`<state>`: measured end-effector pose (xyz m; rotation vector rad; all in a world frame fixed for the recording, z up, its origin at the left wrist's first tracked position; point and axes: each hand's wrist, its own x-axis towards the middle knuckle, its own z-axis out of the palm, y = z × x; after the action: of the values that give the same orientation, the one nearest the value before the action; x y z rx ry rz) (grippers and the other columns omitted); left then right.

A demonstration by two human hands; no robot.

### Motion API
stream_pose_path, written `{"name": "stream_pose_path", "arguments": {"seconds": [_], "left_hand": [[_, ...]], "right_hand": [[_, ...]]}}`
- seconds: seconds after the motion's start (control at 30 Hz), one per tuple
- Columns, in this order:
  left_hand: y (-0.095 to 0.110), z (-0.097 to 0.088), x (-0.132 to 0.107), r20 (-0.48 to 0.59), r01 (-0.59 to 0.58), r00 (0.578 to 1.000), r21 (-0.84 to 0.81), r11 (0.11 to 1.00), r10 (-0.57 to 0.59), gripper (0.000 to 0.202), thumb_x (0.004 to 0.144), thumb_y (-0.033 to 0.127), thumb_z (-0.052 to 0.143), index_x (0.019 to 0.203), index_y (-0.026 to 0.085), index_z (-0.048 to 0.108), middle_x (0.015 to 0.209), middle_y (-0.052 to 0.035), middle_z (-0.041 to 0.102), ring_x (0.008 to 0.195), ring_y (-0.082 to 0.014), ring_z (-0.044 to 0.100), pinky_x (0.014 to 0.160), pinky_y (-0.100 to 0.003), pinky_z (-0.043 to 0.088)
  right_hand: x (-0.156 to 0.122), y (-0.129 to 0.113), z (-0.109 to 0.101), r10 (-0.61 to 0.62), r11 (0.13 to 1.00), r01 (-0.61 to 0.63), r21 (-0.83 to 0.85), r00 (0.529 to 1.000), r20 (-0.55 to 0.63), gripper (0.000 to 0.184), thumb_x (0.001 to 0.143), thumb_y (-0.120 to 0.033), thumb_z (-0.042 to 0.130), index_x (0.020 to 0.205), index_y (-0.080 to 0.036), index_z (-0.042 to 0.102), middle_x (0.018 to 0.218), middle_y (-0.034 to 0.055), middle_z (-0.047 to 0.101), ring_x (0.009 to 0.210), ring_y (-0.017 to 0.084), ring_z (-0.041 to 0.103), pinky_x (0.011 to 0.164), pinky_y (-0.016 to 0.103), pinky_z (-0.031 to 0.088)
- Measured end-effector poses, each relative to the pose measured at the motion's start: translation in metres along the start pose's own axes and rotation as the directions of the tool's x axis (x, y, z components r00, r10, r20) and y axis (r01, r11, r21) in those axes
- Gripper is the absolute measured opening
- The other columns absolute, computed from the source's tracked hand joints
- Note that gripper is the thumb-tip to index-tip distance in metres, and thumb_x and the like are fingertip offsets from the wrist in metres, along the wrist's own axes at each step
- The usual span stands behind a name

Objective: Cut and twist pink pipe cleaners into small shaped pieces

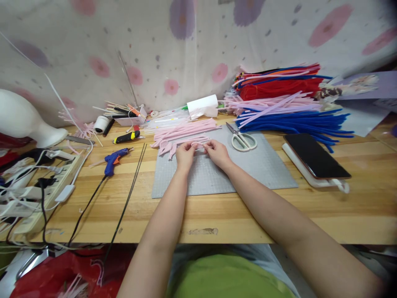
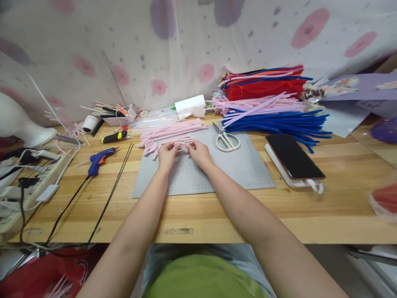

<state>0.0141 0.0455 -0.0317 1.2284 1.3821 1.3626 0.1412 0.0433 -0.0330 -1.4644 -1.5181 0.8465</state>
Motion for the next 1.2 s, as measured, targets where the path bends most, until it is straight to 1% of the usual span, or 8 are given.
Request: {"name": "stream_pose_path", "arguments": {"seconds": [0.17, 0.27, 0.37, 0.6, 0.7, 0.9, 1.03, 1.2], "left_hand": [[0.001, -0.004, -0.002, -0.067, -0.124, 0.987, 0.29, 0.949, 0.149, 0.013, 0.071, 0.027, 0.055, 0.074, 0.018, 0.065, 0.072, -0.0026, 0.066, 0.068, -0.0133, 0.059, 0.068, -0.025, 0.043], [0.003, -0.004, -0.005, -0.069, -0.138, 0.981, 0.424, 0.895, 0.183, 0.012, 0.072, 0.026, 0.054, 0.074, 0.02, 0.065, 0.074, -0.0028, 0.067, 0.069, -0.0146, 0.059, 0.068, -0.026, 0.041], [0.006, -0.003, -0.006, -0.057, -0.144, 0.979, 0.494, 0.857, 0.197, 0.013, 0.073, 0.027, 0.054, 0.073, 0.021, 0.065, 0.074, -0.0038, 0.067, 0.068, -0.0157, 0.058, 0.067, -0.027, 0.039], [0.005, 0.0, -0.004, 0.06, -0.186, 0.982, 0.485, 0.855, 0.18, 0.015, 0.074, 0.032, 0.054, 0.073, 0.021, 0.063, 0.07, -0.0035, 0.066, 0.065, -0.0151, 0.058, 0.065, -0.026, 0.039], [0.005, 0.002, -0.004, 0.066, -0.178, 0.984, 0.487, 0.855, 0.167, 0.016, 0.074, 0.033, 0.054, 0.072, 0.02, 0.063, 0.069, -0.0035, 0.065, 0.064, -0.015, 0.057, 0.064, -0.025, 0.038], [0.01, 0.003, -0.004, 0.077, -0.201, 0.979, 0.491, 0.847, 0.188, 0.014, 0.075, 0.028, 0.052, 0.074, 0.019, 0.062, 0.072, -0.0027, 0.065, 0.066, -0.0136, 0.056, 0.066, -0.025, 0.04], [0.011, -0.002, 0.0, 0.101, -0.185, 0.983, 0.465, 0.865, 0.156, 0.014, 0.075, 0.025, 0.051, 0.079, 0.018, 0.062, 0.077, -0.0013, 0.065, 0.07, -0.0118, 0.056, 0.068, -0.023, 0.041], [0.008, -0.003, -0.001, 0.088, -0.171, 0.985, 0.514, 0.841, 0.146, 0.016, 0.075, 0.03, 0.052, 0.076, 0.018, 0.063, 0.07, -0.0008, 0.063, 0.063, -0.0115, 0.054, 0.063, -0.023, 0.041]], "right_hand": [[-0.003, -0.005, 0.0, -0.072, 0.985, 0.072, -0.154, 0.997, 0.006, 0.014, 0.078, -0.031, 0.049, 0.071, -0.02, 0.055, 0.06, -0.0003, 0.063, 0.058, 0.013, 0.054, 0.061, 0.025, 0.037], [-0.005, -0.007, 0.002, -0.09, 0.962, 0.093, -0.255, 0.996, 0.025, 0.013, 0.078, -0.029, 0.049, 0.071, -0.02, 0.056, 0.06, 0.001, 0.063, 0.06, 0.015, 0.056, 0.063, 0.026, 0.037], [-0.006, -0.009, 0.003, -0.092, 0.939, 0.089, -0.332, 0.996, 0.006, 0.014, 0.079, -0.029, 0.047, 0.073, -0.019, 0.056, 0.064, 0.0032, 0.064, 0.064, 0.017, 0.057, 0.064, 0.027, 0.036], [-0.006, -0.01, -0.001, -0.021, 0.937, -0.001, -0.349, 0.998, -0.059, 0.014, 0.078, -0.027, 0.045, 0.072, -0.02, 0.055, 0.065, 0.0038, 0.063, 0.065, 0.018, 0.057, 0.064, 0.027, 0.036], [-0.006, -0.008, -0.001, -0.025, 0.929, -0.005, -0.371, 0.997, -0.077, 0.014, 0.078, -0.028, 0.044, 0.072, -0.02, 0.055, 0.065, 0.0044, 0.063, 0.067, 0.019, 0.057, 0.064, 0.028, 0.035], [-0.009, -0.01, 0.004, -0.063, 0.911, 0.022, -0.411, 0.994, -0.087, 0.017, 0.081, -0.028, 0.043, 0.078, -0.019, 0.057, 0.072, 0.0057, 0.065, 0.069, 0.018, 0.058, 0.063, 0.027, 0.035], [-0.01, -0.013, 0.01, -0.103, 0.905, 0.071, -0.42, 0.993, -0.054, 0.019, 0.082, -0.027, 0.043, 0.083, -0.018, 0.059, 0.081, 0.006, 0.066, 0.074, 0.017, 0.059, 0.066, 0.026, 0.036], [-0.007, -0.013, 0.011, -0.113, 0.921, 0.102, -0.376, 0.994, -0.008, 0.021, 0.082, -0.029, 0.044, 0.087, -0.019, 0.061, 0.083, 0.0048, 0.067, 0.076, 0.016, 0.059, 0.068, 0.025, 0.037]]}}
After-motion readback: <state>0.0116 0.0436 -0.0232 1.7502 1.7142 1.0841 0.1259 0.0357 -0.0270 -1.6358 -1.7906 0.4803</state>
